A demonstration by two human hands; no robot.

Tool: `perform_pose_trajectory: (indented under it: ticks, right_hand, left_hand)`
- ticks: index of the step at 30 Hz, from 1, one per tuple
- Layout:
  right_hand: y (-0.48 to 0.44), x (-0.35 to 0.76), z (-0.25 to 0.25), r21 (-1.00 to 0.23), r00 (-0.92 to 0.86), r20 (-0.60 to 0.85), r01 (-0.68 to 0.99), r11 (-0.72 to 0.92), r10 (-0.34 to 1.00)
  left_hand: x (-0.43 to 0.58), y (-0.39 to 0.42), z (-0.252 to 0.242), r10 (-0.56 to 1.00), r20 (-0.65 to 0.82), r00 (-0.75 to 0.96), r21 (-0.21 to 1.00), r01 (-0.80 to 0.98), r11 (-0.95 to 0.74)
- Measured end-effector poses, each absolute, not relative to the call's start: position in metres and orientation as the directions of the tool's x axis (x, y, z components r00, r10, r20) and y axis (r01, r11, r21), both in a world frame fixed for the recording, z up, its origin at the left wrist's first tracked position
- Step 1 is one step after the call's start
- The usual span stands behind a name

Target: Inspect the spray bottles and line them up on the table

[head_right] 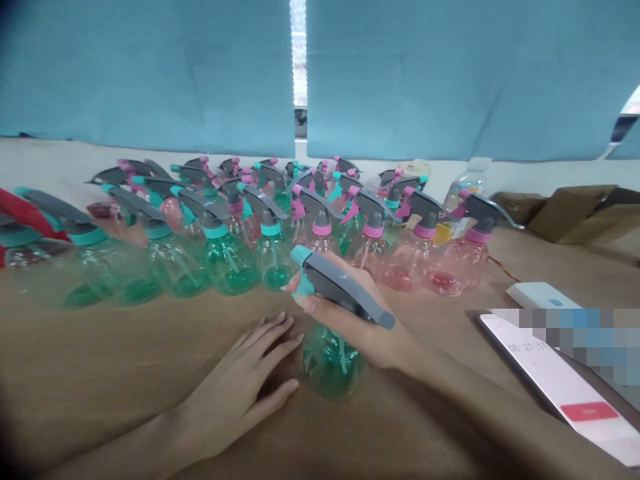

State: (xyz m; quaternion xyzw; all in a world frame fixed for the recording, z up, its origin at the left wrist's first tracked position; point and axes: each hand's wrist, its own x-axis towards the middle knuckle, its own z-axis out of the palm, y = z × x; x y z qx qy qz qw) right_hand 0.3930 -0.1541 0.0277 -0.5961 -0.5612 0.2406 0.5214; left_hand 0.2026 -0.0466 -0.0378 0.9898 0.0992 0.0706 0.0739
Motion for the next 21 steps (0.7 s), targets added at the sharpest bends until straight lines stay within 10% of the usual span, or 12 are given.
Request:
perform_pose_trajectory:
  ticks: [21]
  right_hand:
    - [-0.153, 0.390, 0.036, -0.926, 0.208, 0.286, 0.310, 0.214, 0.935]
  left_hand:
    - [0.203, -0.046, -0.037, 0.192, 0.139, 0.971, 0.142, 0.173, -0.975]
